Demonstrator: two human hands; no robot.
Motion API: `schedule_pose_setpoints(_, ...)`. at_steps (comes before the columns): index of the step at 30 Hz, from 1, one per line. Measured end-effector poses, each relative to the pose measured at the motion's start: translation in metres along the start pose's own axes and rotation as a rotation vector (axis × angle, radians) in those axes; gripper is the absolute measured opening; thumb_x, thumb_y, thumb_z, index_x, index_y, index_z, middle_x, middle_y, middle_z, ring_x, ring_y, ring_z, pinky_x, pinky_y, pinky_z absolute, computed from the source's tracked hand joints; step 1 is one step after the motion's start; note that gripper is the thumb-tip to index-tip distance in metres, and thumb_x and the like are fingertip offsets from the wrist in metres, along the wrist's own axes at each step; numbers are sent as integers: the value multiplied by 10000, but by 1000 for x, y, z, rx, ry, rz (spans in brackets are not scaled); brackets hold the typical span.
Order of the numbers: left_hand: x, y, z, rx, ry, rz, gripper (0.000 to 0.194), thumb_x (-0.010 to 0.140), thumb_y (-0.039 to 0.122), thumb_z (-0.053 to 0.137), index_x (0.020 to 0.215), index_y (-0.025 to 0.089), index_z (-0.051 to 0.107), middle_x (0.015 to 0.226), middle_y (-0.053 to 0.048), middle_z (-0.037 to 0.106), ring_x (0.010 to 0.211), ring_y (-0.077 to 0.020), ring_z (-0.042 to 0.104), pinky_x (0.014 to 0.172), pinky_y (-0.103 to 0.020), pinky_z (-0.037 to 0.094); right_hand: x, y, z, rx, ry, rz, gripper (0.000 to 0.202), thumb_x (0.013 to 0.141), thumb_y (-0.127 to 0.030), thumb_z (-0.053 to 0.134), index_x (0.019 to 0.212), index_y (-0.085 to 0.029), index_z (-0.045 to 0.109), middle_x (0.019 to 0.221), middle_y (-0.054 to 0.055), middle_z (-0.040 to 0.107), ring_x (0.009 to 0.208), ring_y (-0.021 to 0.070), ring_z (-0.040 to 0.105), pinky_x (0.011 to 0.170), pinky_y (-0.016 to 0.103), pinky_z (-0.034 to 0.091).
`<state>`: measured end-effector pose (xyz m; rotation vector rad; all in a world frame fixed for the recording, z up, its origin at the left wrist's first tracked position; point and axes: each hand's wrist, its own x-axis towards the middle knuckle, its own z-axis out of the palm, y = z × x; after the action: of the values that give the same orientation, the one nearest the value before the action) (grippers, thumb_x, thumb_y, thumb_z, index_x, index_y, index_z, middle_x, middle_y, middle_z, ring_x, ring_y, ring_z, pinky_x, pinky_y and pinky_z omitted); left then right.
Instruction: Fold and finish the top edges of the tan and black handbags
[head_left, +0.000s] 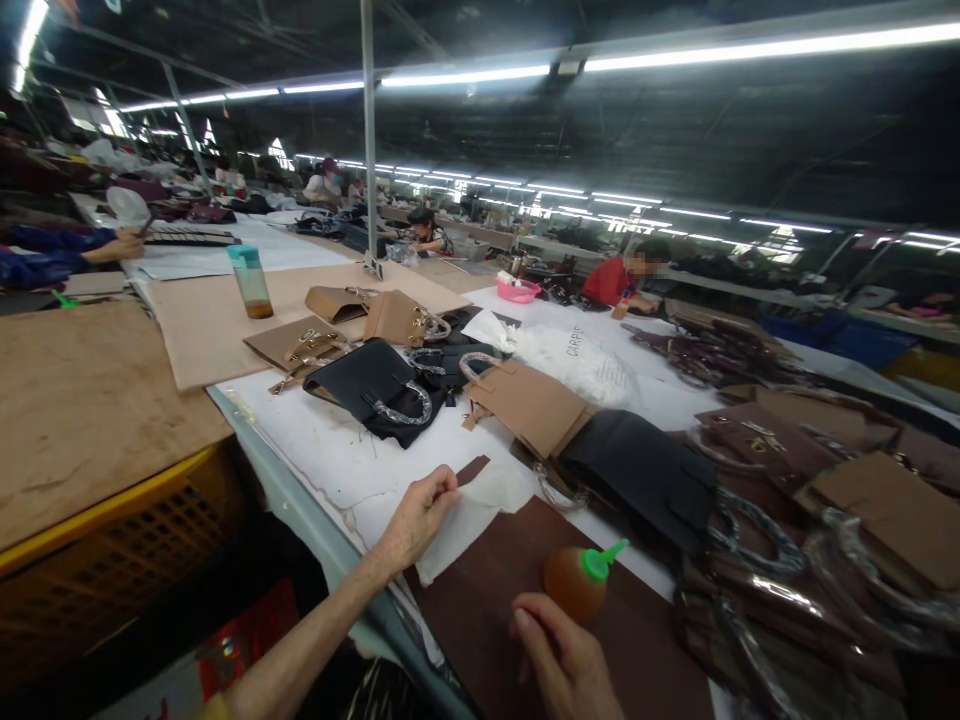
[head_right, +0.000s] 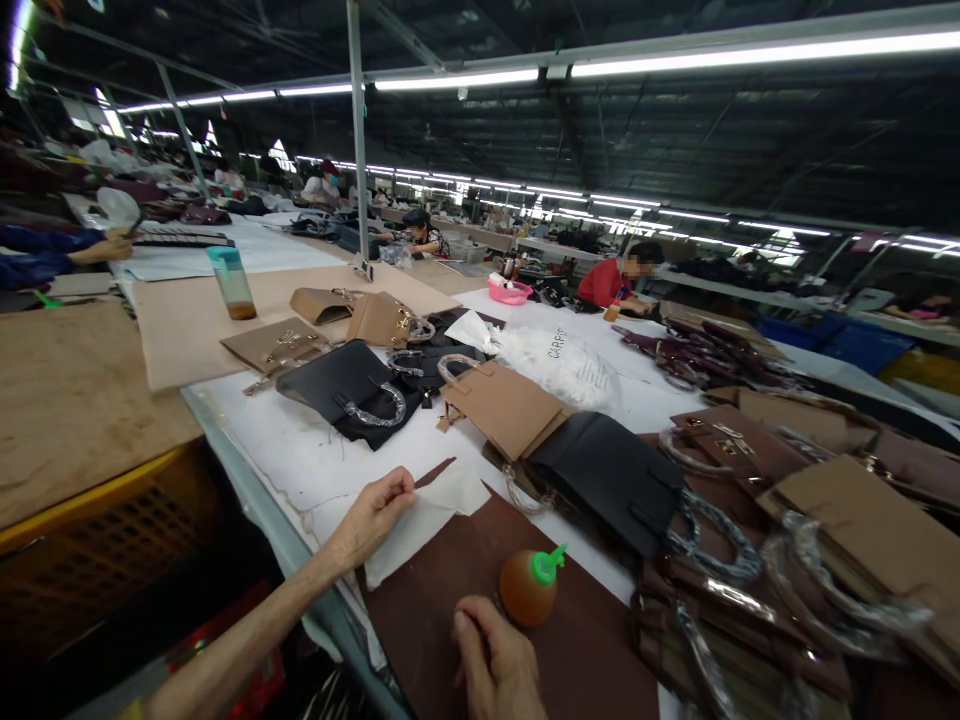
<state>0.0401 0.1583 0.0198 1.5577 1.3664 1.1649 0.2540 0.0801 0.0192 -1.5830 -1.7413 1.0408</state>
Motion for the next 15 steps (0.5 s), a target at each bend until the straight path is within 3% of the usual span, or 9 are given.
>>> schedule_pose_setpoints(2, 1, 4, -10, -89, -131, 8, 153, 815, 289, 453, 717, 175, 424, 586, 59, 349, 542, -82, 317, 496, -190, 257, 4, -11, -9, 116, 62, -6, 382, 800, -532, 445, 891, -212, 633, 562, -15, 569, 531, 142, 544, 560, 220, 424)
schedule_pose_setpoints(4, -2, 7, -21, -170, -245, -8, 186, 822, 330, 476, 736, 170, 437, 602, 55, 366, 544, -78, 322, 497, -189, 253, 6, -22, -16, 178, 210, -34, 346, 799, -496, 474, 906, -204, 626, 573, -21, 543, 508, 128, 504, 538, 218, 408)
schedule_pose_setpoints(7, -12, 11, -34, -216, -301, -55, 225, 826, 382, 492, 762, 169, 453, 631, 45, 417, 557, -81, 364, 506, -188, 274, 9, -40, -25, 165, 290, -150, 264, 809, -430, 488, 858, -210, 626, 725, 8, 571, 627, 137, 522, 593, 224, 408)
schedule_pose_setpoints(10, -26, 19, -39, -144, -315, -40, 244, 843, 395, 472, 756, 167, 472, 694, 16, 500, 619, -101, 434, 559, -195, 332, 16, -55, -29, 80, 195, -204, 224, 838, -344, 449, 829, -211, 630, 783, 14, 562, 750, 148, 519, 673, 231, 393)
schedule_pose_setpoints(15, -52, 33, -33, 119, -363, 110, 273, 901, 358, 369, 766, 165, 506, 723, -1, 538, 660, -107, 466, 615, -192, 346, 18, -54, -17, -107, -109, -150, 212, 812, -309, 502, 732, -195, 662, 682, -6, 551, 679, 125, 531, 602, 215, 385)
